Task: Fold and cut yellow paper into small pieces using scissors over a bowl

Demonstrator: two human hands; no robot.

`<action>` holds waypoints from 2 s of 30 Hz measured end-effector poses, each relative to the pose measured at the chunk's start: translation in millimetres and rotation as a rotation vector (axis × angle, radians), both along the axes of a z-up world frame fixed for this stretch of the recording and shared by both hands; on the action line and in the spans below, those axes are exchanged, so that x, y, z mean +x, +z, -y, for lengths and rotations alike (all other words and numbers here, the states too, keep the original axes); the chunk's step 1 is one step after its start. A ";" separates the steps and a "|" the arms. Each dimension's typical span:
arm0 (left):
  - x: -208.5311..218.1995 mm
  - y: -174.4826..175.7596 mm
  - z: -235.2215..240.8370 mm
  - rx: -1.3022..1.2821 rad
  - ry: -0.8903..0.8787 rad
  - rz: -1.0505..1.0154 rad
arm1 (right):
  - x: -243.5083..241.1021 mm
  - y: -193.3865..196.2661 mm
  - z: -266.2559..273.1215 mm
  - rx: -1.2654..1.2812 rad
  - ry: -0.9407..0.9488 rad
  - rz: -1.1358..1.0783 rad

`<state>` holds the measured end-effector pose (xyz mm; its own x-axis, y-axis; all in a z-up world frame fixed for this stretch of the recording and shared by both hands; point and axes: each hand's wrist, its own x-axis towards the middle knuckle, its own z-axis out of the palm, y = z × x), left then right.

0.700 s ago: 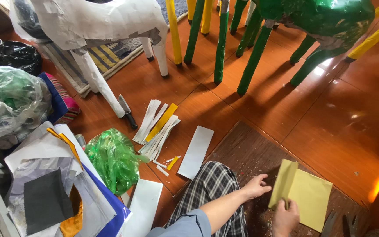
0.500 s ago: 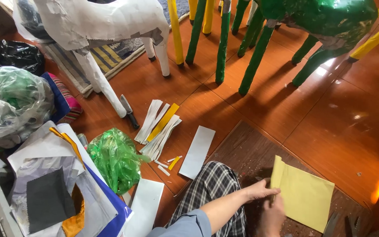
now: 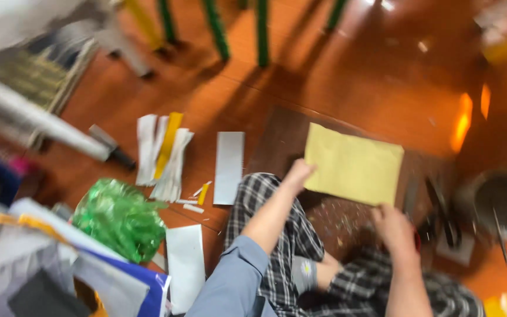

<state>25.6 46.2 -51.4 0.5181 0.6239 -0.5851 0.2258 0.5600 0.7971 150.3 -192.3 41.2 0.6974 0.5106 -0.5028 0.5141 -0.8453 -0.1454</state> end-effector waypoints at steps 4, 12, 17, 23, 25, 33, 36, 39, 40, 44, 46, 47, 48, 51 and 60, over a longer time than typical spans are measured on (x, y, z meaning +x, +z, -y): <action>3.0 -19.0 2.8 -0.074 0.052 -0.006 | 57.4 -108.6 89.7 -0.129 -0.179 0.139; 5.5 -49.0 -0.2 -0.031 0.141 -0.031 | 30.7 -40.4 61.5 -0.089 -0.439 0.020; 3.9 -51.6 4.0 0.087 0.062 -0.216 | 27.7 -60.7 72.3 -0.015 -0.528 -0.047; 9.3 -57.8 -10.0 0.017 0.123 -0.155 | 0.0 19.9 25.1 0.581 -0.848 -0.200; 11.6 -75.7 -19.4 -0.008 0.150 -0.123 | -20.9 62.9 13.6 0.870 -0.922 -0.286; 26.2 -78.1 -26.8 -0.084 0.124 -0.083 | -78.7 63.1 13.2 0.712 -0.444 -0.950; 37.2 -53.7 -21.3 -0.167 0.149 -0.021 | -77.0 35.8 10.0 0.581 -0.391 -0.996; 39.1 -54.9 -19.3 -0.173 0.160 -0.007 | -71.3 46.8 -2.5 0.552 -0.445 -1.037; 41.0 -44.6 -18.4 -0.172 0.160 -0.007 | -73.1 33.4 -2.5 0.553 -0.445 -1.037; 41.0 -49.5 -22.4 -0.153 0.176 0.000 | -77.7 4.1 1.5 0.596 -0.438 -1.077; 37.2 -70.5 -26.5 -0.151 0.184 0.004 | -77.7 2.4 3.5 0.598 -0.441 -1.097; 34.9 -78.9 -27.9 -0.148 0.168 -0.007 | -77.8 2.0 3.2 0.619 -0.459 -1.091; 33.0 -87.3 -27.9 -0.146 0.152 -0.017 | -77.4 1.6 4.1 0.640 -0.476 -1.084; 28.8 -72.7 -19.8 -0.122 0.084 -0.046 | -76.1 -4.0 -11.3 0.747 -0.509 -1.107; 16.7 -68.1 -4.7 -0.108 0.061 -0.035 | -87.1 -21.3 -39.5 0.880 -0.748 -1.119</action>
<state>42.3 50.9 -119.5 0.4591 0.5862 -0.6675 0.2150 0.6557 0.7237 63.2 -152.8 19.9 0.4130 0.6328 -0.6550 -0.6487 -0.3004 -0.6992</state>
